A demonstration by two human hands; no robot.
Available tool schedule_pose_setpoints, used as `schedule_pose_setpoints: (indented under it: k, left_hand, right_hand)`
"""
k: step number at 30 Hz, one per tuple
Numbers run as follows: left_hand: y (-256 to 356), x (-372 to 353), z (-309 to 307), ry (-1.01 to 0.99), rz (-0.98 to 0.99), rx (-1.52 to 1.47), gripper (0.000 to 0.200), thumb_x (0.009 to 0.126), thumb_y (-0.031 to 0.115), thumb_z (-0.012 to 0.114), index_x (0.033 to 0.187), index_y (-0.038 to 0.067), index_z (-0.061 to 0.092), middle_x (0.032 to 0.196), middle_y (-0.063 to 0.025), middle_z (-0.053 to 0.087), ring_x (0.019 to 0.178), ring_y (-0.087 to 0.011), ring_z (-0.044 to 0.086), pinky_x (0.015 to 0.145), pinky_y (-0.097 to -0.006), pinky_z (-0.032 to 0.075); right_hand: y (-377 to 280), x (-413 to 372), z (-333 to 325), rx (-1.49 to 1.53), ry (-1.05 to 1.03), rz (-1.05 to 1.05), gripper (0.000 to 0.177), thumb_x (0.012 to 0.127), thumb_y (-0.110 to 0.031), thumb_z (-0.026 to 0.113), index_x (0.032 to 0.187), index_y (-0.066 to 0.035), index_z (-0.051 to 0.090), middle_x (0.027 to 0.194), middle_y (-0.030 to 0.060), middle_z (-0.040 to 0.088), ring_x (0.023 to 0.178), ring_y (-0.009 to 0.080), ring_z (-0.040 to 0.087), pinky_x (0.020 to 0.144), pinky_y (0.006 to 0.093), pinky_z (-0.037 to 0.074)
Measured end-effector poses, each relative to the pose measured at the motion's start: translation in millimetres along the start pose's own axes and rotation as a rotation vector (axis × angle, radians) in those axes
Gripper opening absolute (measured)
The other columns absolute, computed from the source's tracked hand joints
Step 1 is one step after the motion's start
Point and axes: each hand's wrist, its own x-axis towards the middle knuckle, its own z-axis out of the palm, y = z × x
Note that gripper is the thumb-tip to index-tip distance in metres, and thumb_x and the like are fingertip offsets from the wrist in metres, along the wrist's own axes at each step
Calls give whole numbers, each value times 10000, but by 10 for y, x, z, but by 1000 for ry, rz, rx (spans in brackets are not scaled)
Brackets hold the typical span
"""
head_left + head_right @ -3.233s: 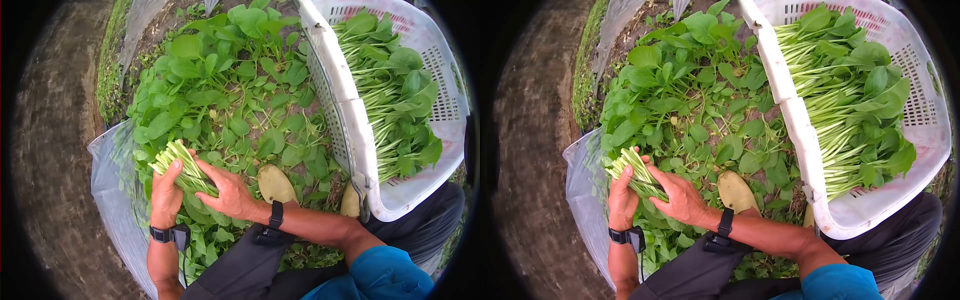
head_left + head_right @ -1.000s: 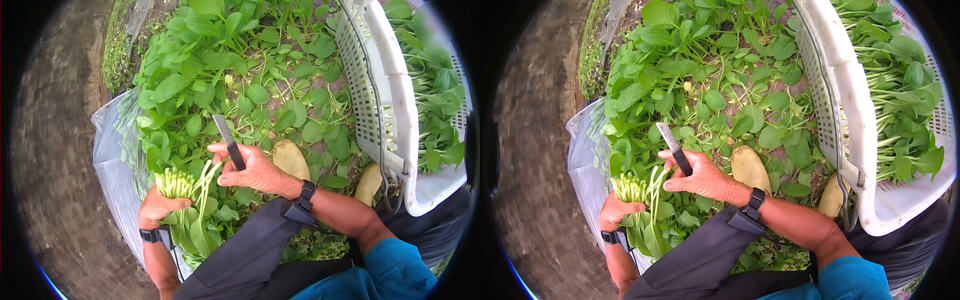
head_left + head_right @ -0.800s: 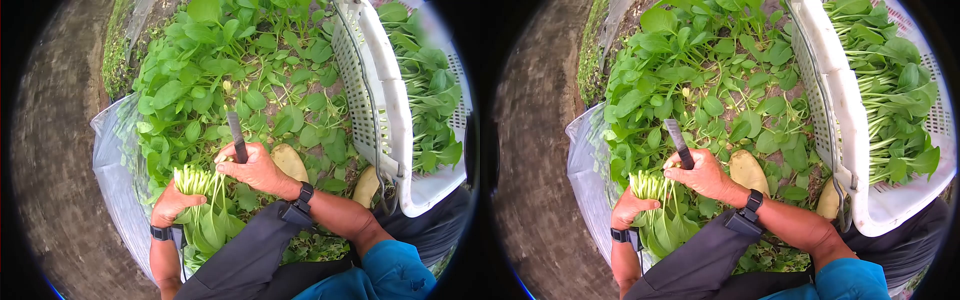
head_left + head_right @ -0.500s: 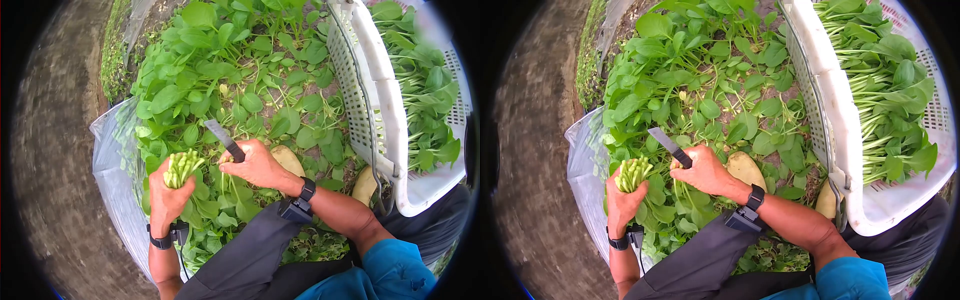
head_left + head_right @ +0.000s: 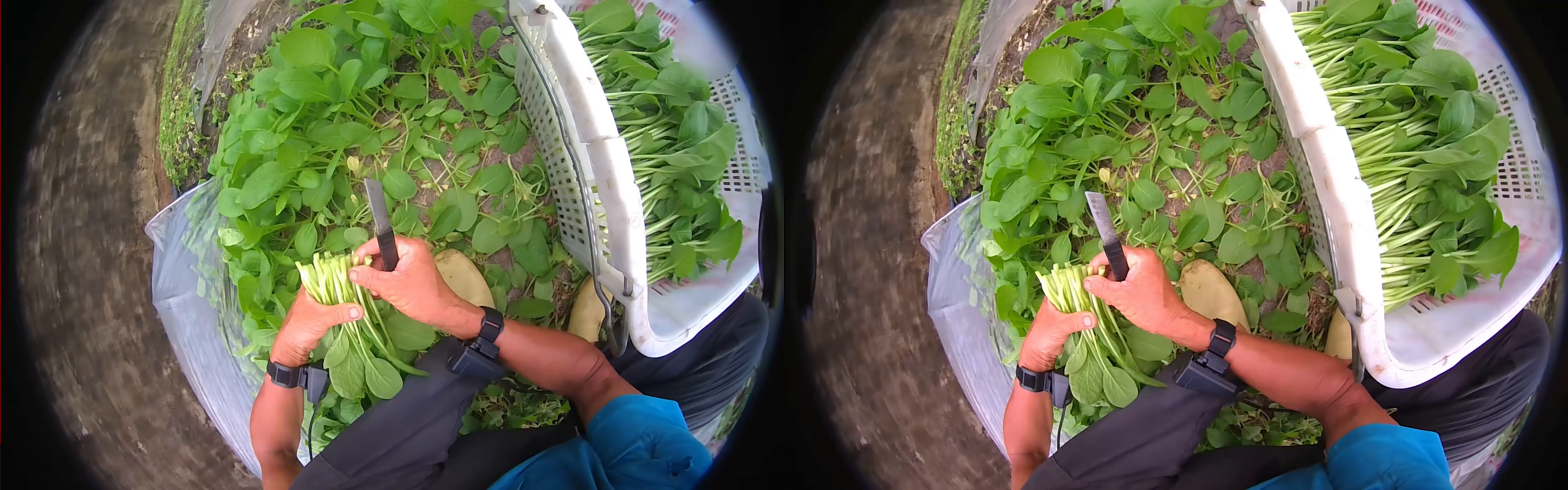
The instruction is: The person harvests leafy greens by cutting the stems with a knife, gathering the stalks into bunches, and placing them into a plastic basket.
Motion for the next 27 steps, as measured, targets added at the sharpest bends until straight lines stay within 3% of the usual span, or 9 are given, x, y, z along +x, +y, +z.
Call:
schedule_pose_setpoints:
  k: [5,9,11,12,13,15,17,20,27]
  left_hand:
    - [-91,218,161,121,61,86,543,795,2,870,1294,12,657,1136,-26,721,986,-132,693,887,-301,575]
    - [339,265,180,160,99,470,253,810,45,785,1052,3,726,887,6,721,780,-79,619,704,-280,522]
    - [560,285,156,234,260,772,239,802,54,755,1028,-14,716,844,-38,722,740,-94,605,689,-304,523]
    - [734,292,199,247,330,874,254,797,68,735,1030,-26,702,819,-124,721,695,-188,653,705,-343,537]
    - [940,292,268,268,381,1040,268,801,75,727,1050,-18,696,849,-199,725,731,-350,701,725,-388,549]
    - [1227,380,366,321,441,1188,308,798,79,721,1093,-5,696,904,-251,724,844,-454,694,780,-445,559]
    - [1395,551,389,303,472,1257,330,794,77,720,1114,2,698,915,-257,725,876,-459,696,801,-469,555]
    - [1552,804,484,242,508,1367,367,780,70,717,1142,11,697,926,-263,726,923,-466,696,835,-507,547]
    - [1470,1692,513,-2,416,1622,436,743,82,711,1174,15,699,961,-262,735,963,-477,678,895,-537,542]
  right_hand:
    - [18,31,-9,114,94,32,211,949,-128,809,1090,4,723,773,-5,667,653,51,602,549,234,470]
    - [-188,169,-302,120,36,134,212,979,-174,775,1094,-4,723,772,-7,661,640,48,596,535,231,458]
    - [-105,331,-584,-208,66,121,269,945,-202,774,1074,24,710,785,35,692,646,124,638,589,343,509]
    - [-11,402,-686,-516,150,-49,267,965,-167,719,1126,43,680,760,83,686,668,217,683,636,422,535]
    - [76,449,-796,-518,159,-54,267,965,-167,719,1126,43,680,760,83,686,668,217,683,636,422,535]
    - [32,549,-918,-800,300,-142,265,1020,-133,642,1204,56,665,790,73,694,632,231,670,646,405,537]
    - [-9,654,-937,-756,368,-197,320,1017,-82,586,1305,50,624,821,111,717,627,225,696,630,388,551]
    - [-289,684,-918,-467,303,14,471,1003,-42,544,1469,18,504,830,123,726,584,176,700,576,362,567]
    - [9,1088,-993,-649,379,-161,431,994,-39,526,1416,34,564,809,148,729,588,202,708,619,389,582]
